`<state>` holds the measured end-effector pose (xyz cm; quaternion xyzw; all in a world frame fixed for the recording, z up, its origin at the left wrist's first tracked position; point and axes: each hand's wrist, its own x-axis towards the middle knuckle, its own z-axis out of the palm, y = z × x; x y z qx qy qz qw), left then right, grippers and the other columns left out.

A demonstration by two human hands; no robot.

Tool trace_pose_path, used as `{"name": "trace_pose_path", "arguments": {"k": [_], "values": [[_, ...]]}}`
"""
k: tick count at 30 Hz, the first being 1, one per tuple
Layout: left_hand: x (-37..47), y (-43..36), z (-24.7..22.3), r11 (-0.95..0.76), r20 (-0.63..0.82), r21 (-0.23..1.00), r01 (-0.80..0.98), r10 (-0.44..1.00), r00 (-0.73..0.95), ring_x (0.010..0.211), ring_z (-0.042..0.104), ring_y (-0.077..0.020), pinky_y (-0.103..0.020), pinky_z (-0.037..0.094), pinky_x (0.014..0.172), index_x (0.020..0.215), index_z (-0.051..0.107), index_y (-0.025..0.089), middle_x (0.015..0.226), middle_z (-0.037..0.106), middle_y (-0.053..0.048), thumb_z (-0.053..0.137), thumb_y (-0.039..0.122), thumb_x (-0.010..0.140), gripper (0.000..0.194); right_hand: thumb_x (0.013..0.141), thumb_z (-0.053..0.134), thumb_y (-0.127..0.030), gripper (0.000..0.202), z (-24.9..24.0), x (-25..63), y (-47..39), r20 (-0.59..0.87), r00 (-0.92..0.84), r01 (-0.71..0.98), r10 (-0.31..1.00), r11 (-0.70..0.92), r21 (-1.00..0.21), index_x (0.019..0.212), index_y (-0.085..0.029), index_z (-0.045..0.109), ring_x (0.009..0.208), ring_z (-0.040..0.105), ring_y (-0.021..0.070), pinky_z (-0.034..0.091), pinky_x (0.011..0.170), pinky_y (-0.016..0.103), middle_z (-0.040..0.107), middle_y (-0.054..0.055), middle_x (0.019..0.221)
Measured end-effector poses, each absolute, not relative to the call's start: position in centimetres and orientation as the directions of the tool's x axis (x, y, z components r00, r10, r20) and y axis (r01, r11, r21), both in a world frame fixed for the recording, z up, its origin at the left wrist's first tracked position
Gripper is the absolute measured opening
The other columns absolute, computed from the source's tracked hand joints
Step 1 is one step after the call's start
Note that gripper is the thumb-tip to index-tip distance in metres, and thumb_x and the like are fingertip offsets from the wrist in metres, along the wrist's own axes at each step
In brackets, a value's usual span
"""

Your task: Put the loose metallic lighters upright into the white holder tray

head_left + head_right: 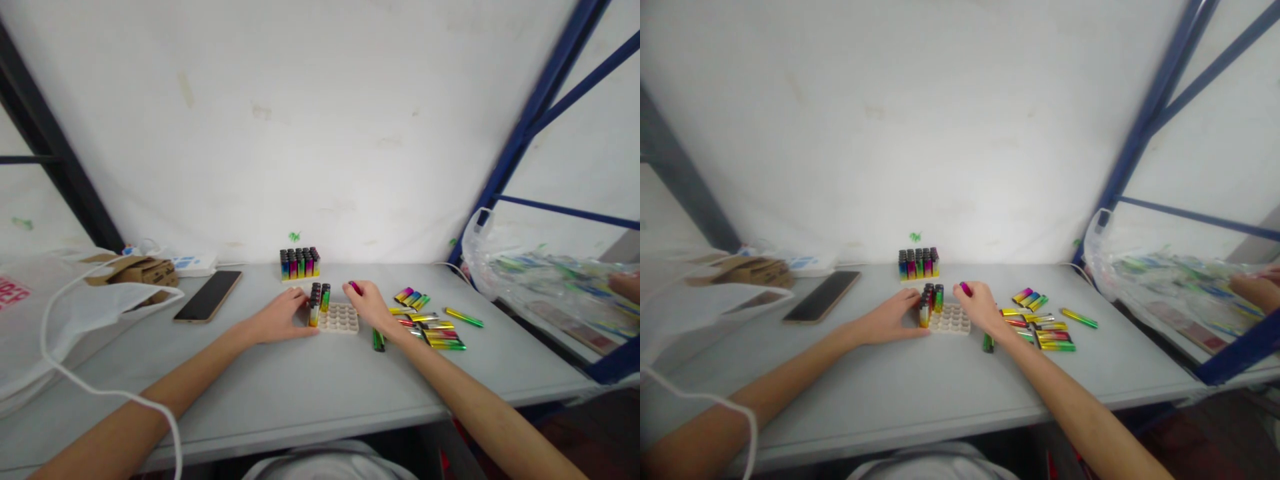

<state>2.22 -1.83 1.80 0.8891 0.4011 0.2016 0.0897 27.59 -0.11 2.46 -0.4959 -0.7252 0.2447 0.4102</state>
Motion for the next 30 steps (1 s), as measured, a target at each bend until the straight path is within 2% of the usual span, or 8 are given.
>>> {"name": "trace_pose_path", "arguments": {"k": [4,11,17,20,23,26,30], "values": [[2.2,-1.8,1.8,-0.661,0.283,0.314,0.681,0.75,0.597,0.101,0.062,-0.0309,-0.044,0.053,0.095,0.103,0.065,0.017,0.106,0.064,-0.011,0.073,0.067,0.081,0.055,0.083,0.044,-0.047,0.035,2.4,27.5,-0.1,0.367,-0.172,0.537,0.914,0.4,-0.743,0.059,-0.024,0.036,0.058,0.033,0.0125,0.022,0.055,0.027,0.032,-0.004,0.058],[2.2,-1.8,1.8,-0.666,0.291,0.333,0.667,0.746,0.599,0.102,0.062,-0.032,-0.046,0.053,0.096,0.104,0.065,0.017,0.108,0.064,-0.012,0.073,0.067,0.081,0.056,0.089,0.046,-0.058,0.047,2.6,27.5,-0.2,0.408,-0.184,0.529,0.894,0.44,-0.726,0.059,-0.024,0.034,0.058,0.032,0.0123,0.023,0.056,0.027,0.032,-0.004,0.057],[2.2,-1.8,1.9,-0.651,0.279,0.329,0.684,0.759,0.588,0.101,0.063,-0.0321,-0.045,0.053,0.094,0.101,0.065,0.017,0.106,0.064,-0.012,0.074,0.067,0.08,0.055,0.089,0.045,-0.04,0.034,2.4,27.7,-0.2,0.408,-0.225,0.568,0.885,0.459,-0.683,0.061,-0.023,0.04,0.059,0.037,0.0131,0.023,0.057,0.027,0.039,-0.004,0.057],[2.1,-1.7,1.7,-0.656,0.287,0.332,0.678,0.755,0.59,0.103,0.063,-0.0324,-0.045,0.053,0.096,0.104,0.066,0.017,0.108,0.065,-0.012,0.074,0.066,0.08,0.055,0.095,0.045,-0.043,0.038,2.5,27.5,-0.5,0.442,-0.239,0.582,0.865,0.492,-0.647,0.064,-0.023,0.041,0.059,0.04,0.0135,0.025,0.058,0.027,0.043,-0.004,0.058],[2.1,-1.6,1.5,-0.664,0.301,0.33,0.67,0.747,0.592,0.104,0.063,-0.032,-0.046,0.052,0.098,0.106,0.067,0.018,0.109,0.065,-0.013,0.074,0.067,0.08,0.057,0.102,0.044,-0.049,0.04,2.9,27.4,-0.9,0.479,-0.288,0.58,0.829,0.549,-0.601,0.073,-0.022,0.047,0.06,0.044,0.0141,0.03,0.061,0.027,0.049,-0.004,0.062],[2.1,-1.6,1.4,-0.667,0.303,0.327,0.67,0.745,0.594,0.103,0.063,-0.0315,-0.045,0.053,0.097,0.106,0.067,0.017,0.108,0.066,-0.012,0.074,0.068,0.08,0.057,0.108,0.042,-0.047,0.035,3.5,27.7,-1.3,0.513,-0.375,0.558,0.772,0.63,-0.539,0.087,-0.022,0.055,0.068,0.053,0.0163,0.038,0.068,0.028,0.058,-0.001,0.073],[2.1,-1.6,1.5,-0.671,0.3,0.324,0.667,0.742,0.6,0.104,0.063,-0.0324,-0.046,0.052,0.097,0.108,0.067,0.018,0.109,0.066,-0.012,0.074,0.068,0.081,0.058,0.11,0.037,-0.048,0.041,3.9,28.2,-1.3,0.562,-0.501,0.561,0.658,0.741,-0.368,0.09,-0.021,0.06,0.085,0.058,0.0198,0.044,0.08,0.03,0.064,0.007,0.091]]}}
